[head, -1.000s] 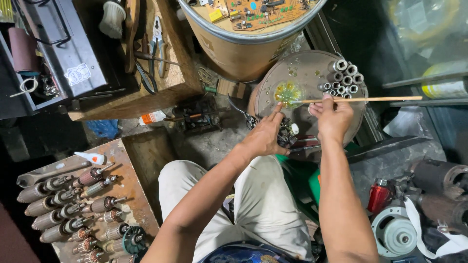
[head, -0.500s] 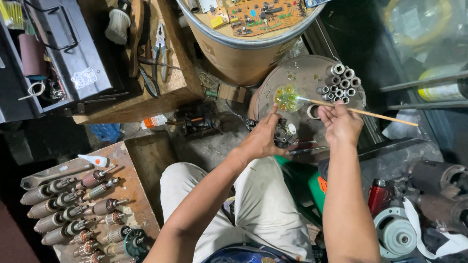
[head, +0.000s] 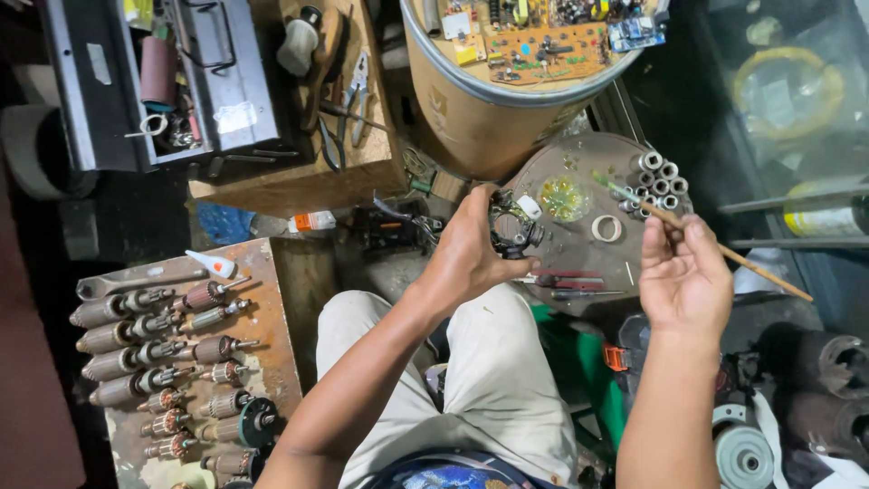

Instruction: Applying green insulation or grease to a motor stator using a small brush

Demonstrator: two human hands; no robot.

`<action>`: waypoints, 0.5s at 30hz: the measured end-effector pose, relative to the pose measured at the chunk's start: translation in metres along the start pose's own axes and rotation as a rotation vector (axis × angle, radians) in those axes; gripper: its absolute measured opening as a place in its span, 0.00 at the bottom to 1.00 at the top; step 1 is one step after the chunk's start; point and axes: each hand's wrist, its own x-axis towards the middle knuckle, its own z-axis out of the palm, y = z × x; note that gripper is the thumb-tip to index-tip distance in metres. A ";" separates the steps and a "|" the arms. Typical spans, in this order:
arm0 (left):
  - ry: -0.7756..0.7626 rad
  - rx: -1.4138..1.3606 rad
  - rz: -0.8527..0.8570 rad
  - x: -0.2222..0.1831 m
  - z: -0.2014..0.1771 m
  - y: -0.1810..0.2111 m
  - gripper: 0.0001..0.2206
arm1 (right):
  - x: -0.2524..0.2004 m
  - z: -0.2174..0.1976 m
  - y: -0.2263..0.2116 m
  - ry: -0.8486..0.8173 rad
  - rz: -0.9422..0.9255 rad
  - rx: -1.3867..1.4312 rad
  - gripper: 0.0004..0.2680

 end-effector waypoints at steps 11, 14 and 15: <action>0.169 -0.006 0.046 -0.060 -0.064 0.056 0.39 | -0.121 0.091 0.021 -0.382 -0.219 -0.196 0.06; 0.195 0.001 0.026 -0.073 -0.074 0.062 0.37 | -0.136 0.104 0.026 -0.392 -0.247 -0.239 0.06; 0.206 0.016 0.007 -0.078 -0.076 0.064 0.37 | -0.140 0.109 0.028 -0.391 -0.250 -0.260 0.05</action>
